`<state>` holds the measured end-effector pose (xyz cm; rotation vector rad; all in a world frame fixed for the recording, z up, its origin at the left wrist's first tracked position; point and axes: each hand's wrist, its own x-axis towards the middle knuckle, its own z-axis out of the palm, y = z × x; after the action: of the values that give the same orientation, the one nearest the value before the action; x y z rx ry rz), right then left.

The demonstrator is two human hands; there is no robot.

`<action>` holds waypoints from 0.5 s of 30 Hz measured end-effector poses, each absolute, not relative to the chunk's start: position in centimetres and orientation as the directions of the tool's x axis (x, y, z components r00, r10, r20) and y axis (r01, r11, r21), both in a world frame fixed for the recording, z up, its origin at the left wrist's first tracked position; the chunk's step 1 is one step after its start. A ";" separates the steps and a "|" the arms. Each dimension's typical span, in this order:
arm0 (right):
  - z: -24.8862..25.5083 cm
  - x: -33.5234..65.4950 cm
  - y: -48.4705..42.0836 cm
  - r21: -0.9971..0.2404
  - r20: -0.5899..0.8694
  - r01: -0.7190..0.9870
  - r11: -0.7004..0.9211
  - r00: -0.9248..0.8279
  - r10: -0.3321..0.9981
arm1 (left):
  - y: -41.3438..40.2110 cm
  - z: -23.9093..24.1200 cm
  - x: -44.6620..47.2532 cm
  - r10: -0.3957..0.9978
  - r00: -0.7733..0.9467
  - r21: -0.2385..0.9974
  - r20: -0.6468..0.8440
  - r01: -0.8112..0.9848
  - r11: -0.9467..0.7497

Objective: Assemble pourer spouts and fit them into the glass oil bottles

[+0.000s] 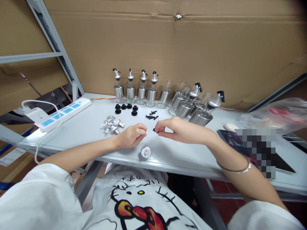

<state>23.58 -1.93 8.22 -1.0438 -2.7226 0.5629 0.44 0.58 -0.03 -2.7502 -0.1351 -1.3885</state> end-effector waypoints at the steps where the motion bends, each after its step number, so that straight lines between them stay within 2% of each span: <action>1: 7.8 23.5 -1.7 -0.413 0.034 0.607 0.679 -0.735 0.677 | 0.6 0.0 0.5 0.057 0.607 -0.008 0.793 0.104 -0.995; 3: 7.1 23.2 -1.9 -0.403 0.086 0.618 0.675 -0.709 0.700 | 0.6 -0.1 0.6 0.072 0.636 -0.007 0.768 0.121 -0.993; 6: 6.1 21.9 -3.8 -0.340 0.292 0.614 0.712 -0.651 0.701 | 0.8 -0.1 0.7 0.134 0.648 0.026 0.750 0.174 -0.984; 7: 5.5 21.3 -4.9 -0.315 0.363 0.570 0.759 -0.667 0.651 | 0.9 -0.2 0.7 0.162 0.642 0.052 0.749 0.187 -0.981; 9: 3.3 19.8 -7.6 -0.270 0.435 0.362 0.892 -0.781 0.448 | 1.2 -0.2 0.6 0.213 0.632 0.102 0.745 0.207 -0.973; 11: -0.2 18.4 -10.0 -0.233 0.341 0.236 0.943 -0.889 0.306 | 1.3 -0.3 0.6 0.244 0.646 0.130 0.723 0.220 -0.967; 12: -2.2 17.9 -10.9 -0.280 0.260 0.242 0.929 -0.912 0.316 | 1.3 -0.3 0.6 0.249 0.664 0.133 0.705 0.222 -0.966; 14: -5.7 17.1 -11.4 -0.473 0.070 0.343 0.812 -0.903 0.423 | 1.3 -0.3 0.6 0.232 0.713 0.125 0.662 0.200 -0.972; 15: -7.0 17.0 -11.1 -0.558 -0.022 0.477 0.679 -0.827 0.562 | 1.3 -0.4 0.6 0.213 0.733 0.118 0.646 0.180 -0.977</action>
<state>16.99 -11.13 -6.98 -0.8533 -2.7379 0.8458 0.59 1.28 -0.40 -2.9688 -0.3366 -1.1150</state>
